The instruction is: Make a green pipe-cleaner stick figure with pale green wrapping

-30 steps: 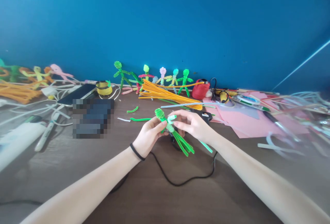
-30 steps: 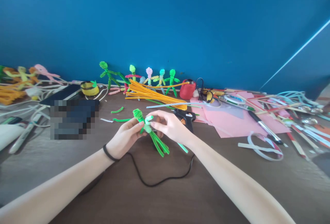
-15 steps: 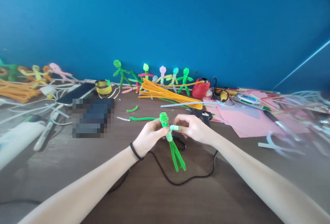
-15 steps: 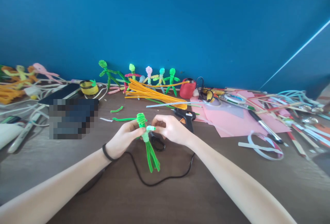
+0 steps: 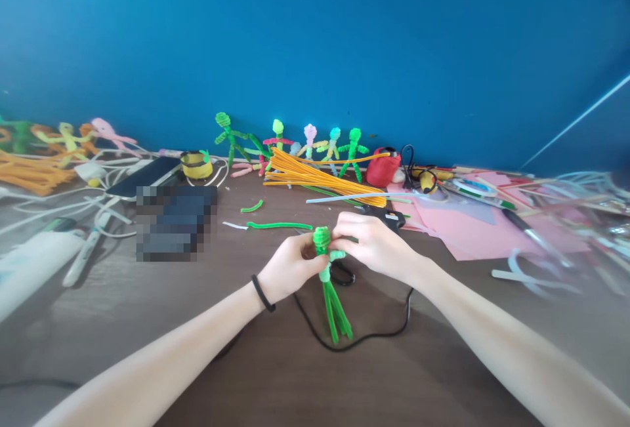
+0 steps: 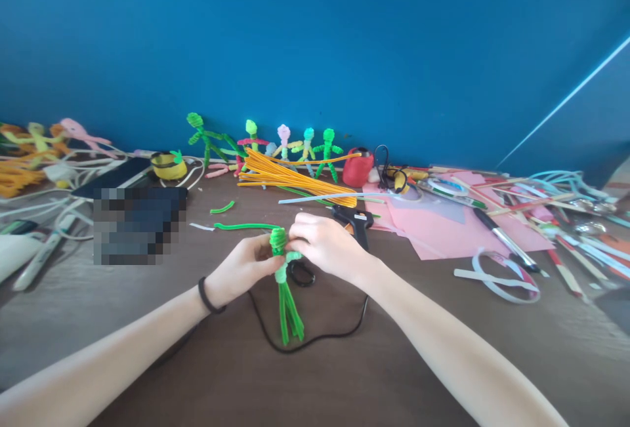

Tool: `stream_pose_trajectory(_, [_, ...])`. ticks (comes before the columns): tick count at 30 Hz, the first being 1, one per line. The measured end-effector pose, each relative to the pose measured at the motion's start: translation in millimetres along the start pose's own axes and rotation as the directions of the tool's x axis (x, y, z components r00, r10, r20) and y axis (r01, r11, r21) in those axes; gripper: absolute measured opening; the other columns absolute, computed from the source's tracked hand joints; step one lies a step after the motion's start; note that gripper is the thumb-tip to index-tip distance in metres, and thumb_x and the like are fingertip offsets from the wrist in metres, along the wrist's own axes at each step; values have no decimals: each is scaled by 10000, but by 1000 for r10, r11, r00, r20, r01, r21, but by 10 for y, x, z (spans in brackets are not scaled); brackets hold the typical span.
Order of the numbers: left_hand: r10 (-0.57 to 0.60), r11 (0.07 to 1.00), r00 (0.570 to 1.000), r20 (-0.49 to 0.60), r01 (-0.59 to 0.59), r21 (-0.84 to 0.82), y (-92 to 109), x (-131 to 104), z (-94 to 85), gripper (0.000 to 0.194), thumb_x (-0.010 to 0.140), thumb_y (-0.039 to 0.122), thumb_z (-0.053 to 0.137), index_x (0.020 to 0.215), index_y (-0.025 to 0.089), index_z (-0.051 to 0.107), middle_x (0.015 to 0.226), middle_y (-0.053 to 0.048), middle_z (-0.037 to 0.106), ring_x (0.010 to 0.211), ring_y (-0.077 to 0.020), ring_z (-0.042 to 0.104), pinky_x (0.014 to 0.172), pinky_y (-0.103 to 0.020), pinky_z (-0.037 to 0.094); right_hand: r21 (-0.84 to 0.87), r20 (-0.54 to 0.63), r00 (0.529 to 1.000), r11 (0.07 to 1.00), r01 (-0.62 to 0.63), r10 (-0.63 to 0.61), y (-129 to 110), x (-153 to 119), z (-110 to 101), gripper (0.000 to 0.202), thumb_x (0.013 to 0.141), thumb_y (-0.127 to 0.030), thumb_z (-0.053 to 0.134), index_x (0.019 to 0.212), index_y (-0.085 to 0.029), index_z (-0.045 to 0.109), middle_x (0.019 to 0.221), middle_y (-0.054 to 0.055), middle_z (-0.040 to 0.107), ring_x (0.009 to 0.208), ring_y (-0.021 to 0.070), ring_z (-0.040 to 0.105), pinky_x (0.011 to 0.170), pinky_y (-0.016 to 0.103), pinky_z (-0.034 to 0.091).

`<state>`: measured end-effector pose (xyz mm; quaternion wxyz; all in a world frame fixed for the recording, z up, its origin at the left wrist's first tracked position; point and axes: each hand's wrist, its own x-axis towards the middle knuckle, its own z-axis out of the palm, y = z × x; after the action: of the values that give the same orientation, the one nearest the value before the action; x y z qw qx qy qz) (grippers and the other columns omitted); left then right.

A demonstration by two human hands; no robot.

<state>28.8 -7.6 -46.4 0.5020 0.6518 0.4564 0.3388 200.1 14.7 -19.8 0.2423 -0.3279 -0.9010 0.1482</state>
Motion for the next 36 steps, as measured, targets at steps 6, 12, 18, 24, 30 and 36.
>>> stream_pose_trajectory(6, [0, 997, 1000, -6, 1, 74, 17, -21, 18, 131, 652, 192, 516, 751, 117, 558, 642, 10, 537, 591, -105, 447, 567, -221, 372, 54, -16, 999, 998, -39, 40, -129, 11, 10, 133, 781, -165, 558, 655, -136, 592, 651, -5, 484, 599, 94, 474, 575, 220, 354])
stream_pose_trajectory(12, [12, 997, 998, -69, -6, 83, 31, -32, 20, 90, 642, 185, 519, 699, 124, 554, 620, 10, 536, 584, -108, 448, 542, -216, 364, 142, -43, 992, 983, -114, 121, -218, -7, 65, 152, 788, -203, 548, 653, -158, 602, 665, 9, 530, 620, 111, 509, 586, 232, 377])
stream_pose_trajectory(18, [-67, 994, 983, -170, 50, -99, 1, 17, -15, 136, 634, 256, 555, 668, 127, 530, 571, 27, 494, 531, -97, 437, 501, -222, 371, 215, -109, 976, 963, -164, 191, -265, -21, 104, 157, 806, -206, 507, 703, -164, 619, 678, 19, 554, 624, 118, 533, 586, 238, 410])
stream_pose_trajectory(24, [-108, 960, 967, -229, 42, -276, 9, 36, -43, 153, 627, 264, 580, 657, 126, 521, 568, 26, 499, 519, -87, 428, 493, -220, 363, 455, -1, 947, 844, -284, 320, -230, -35, 142, 154, 815, -223, 461, 941, -191, 543, 718, -1, 555, 444, 70, 498, 448, 212, 423])
stream_pose_trajectory(30, [-108, 942, 976, -189, 40, -333, 16, 23, -30, 113, 652, 226, 563, 665, 127, 511, 593, 12, 519, 547, -89, 442, 509, -215, 349, 681, 95, 915, 645, -346, 391, -215, -32, 173, 229, 754, -272, 548, 819, -217, 336, 594, -56, 560, 398, 80, 505, 390, 187, 397])
stream_pose_trajectory(36, [-83, 928, 989, -123, 31, -371, 15, 23, -54, 124, 644, 231, 588, 669, 119, 542, 613, -2, 549, 575, -100, 463, 549, -225, 347, 756, 268, 884, 485, -440, 383, -73, -9, 210, 388, 683, -329, 622, 827, -221, 278, 544, -69, 574, 325, 67, 448, 319, 156, 316])
